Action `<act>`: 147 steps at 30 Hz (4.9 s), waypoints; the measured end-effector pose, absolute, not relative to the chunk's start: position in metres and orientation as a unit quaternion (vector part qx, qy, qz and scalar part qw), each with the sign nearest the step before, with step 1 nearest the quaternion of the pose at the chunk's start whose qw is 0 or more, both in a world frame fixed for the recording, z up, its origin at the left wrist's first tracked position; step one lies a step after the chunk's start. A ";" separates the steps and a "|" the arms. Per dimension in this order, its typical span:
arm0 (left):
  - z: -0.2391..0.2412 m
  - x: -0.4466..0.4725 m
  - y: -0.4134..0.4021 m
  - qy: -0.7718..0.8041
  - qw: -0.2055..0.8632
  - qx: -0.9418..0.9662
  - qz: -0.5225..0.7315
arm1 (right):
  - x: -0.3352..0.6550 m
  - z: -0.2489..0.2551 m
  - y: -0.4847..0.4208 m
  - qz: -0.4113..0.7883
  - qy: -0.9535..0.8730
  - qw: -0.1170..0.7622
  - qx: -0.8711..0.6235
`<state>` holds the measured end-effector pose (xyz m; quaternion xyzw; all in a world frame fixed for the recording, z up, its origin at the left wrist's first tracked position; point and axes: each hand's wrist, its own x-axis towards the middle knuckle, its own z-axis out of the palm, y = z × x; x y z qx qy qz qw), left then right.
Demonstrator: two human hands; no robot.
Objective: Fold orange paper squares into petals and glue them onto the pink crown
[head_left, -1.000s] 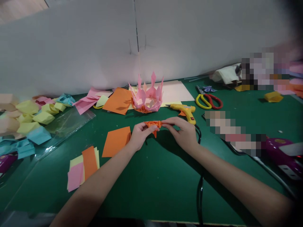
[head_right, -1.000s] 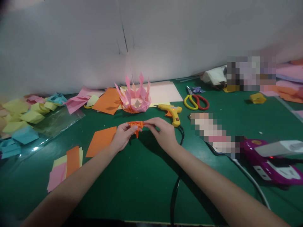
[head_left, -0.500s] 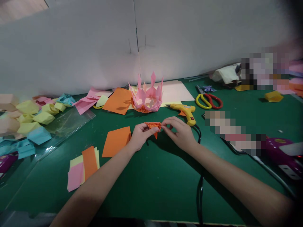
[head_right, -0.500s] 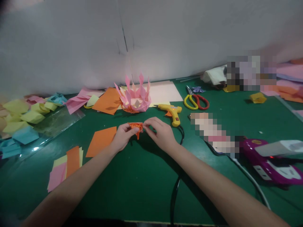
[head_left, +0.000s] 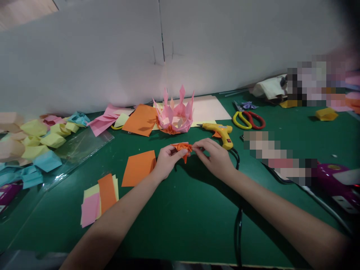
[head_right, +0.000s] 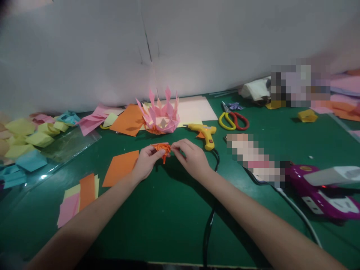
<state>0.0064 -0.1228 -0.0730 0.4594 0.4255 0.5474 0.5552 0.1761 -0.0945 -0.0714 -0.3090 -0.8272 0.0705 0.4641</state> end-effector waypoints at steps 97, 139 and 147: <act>-0.073 0.004 -0.118 0.525 0.380 0.421 0.634 | 0.200 -0.067 -0.072 0.095 -0.692 0.329 -0.635; -0.073 0.005 -0.118 0.520 0.379 0.425 0.636 | 0.200 -0.070 -0.070 0.080 -0.712 0.305 -0.627; -0.071 0.004 -0.119 0.525 0.381 0.424 0.632 | 0.201 -0.070 -0.070 0.076 -0.710 0.310 -0.628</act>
